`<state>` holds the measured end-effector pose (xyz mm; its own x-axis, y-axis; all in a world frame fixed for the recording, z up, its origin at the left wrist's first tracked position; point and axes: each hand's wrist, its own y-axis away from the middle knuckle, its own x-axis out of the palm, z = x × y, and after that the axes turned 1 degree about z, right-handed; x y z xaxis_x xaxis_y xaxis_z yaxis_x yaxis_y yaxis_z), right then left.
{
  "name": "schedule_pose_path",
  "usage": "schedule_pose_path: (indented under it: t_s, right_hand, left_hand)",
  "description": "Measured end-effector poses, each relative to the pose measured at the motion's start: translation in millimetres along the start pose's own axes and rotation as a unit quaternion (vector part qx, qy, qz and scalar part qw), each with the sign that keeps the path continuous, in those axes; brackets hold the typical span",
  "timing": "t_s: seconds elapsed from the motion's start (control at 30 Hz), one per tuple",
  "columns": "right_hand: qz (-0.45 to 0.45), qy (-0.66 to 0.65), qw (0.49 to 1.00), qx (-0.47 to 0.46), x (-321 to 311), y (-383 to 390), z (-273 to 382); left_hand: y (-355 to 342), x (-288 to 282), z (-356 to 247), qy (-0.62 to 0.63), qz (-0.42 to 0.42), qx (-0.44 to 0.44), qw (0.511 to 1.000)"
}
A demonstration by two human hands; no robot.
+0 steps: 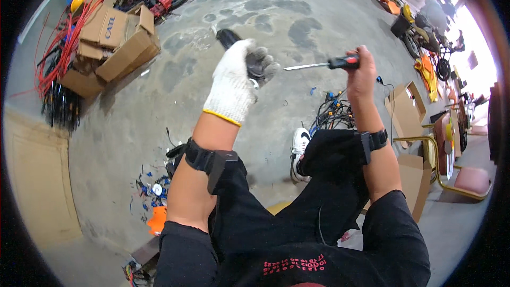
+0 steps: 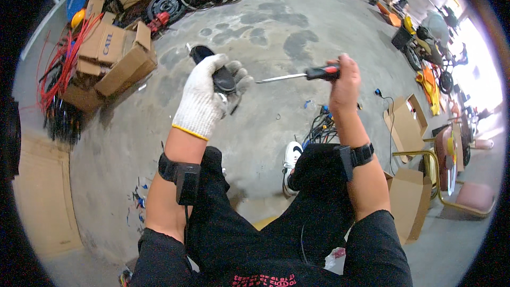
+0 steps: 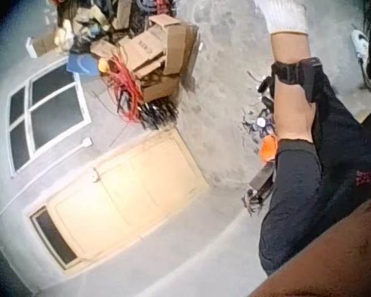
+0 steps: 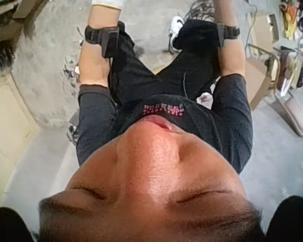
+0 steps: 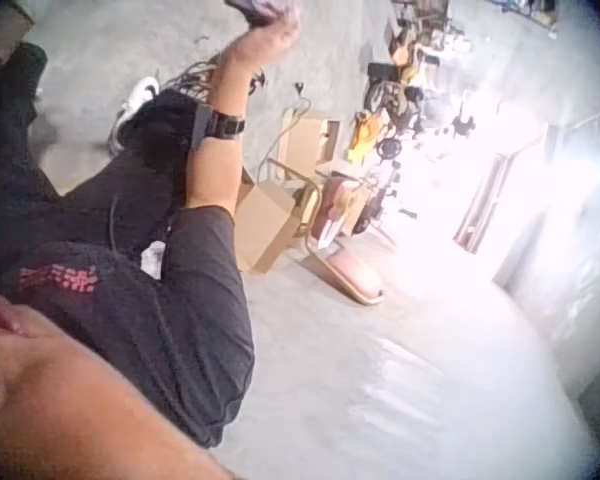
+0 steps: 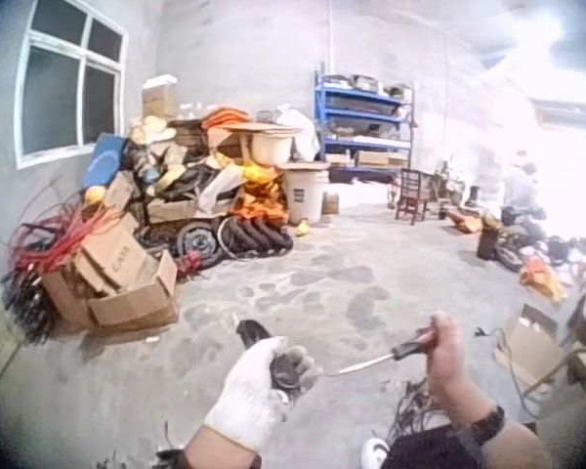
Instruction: Assembling or repairing a motorcycle component using a screwdriver.
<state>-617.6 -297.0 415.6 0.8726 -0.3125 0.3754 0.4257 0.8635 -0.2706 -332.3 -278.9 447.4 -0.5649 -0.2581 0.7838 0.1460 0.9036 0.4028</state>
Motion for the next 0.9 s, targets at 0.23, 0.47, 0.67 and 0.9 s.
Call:
schedule_pose_path:
  t_s: [0.23,0.47,0.67,0.9]
  right_hand:
    - [0.016,-0.006,0.978,0.206,-35,28,-110]
    - [0.0,0.305,0.879,0.367,-101,229,-301]
    - [0.133,0.54,0.739,0.381,-125,314,-341]
    - [0.162,0.591,0.701,0.365,-106,319,-334]
  left_hand:
    - [13,-10,-5,-0.066,-0.023,0.105,0.992]
    - [55,-17,6,-0.123,-0.069,0.09,0.986]
    - [77,-24,5,-0.142,-0.124,0.07,0.979]
    - [66,-30,-13,-0.109,-0.046,0.025,0.993]
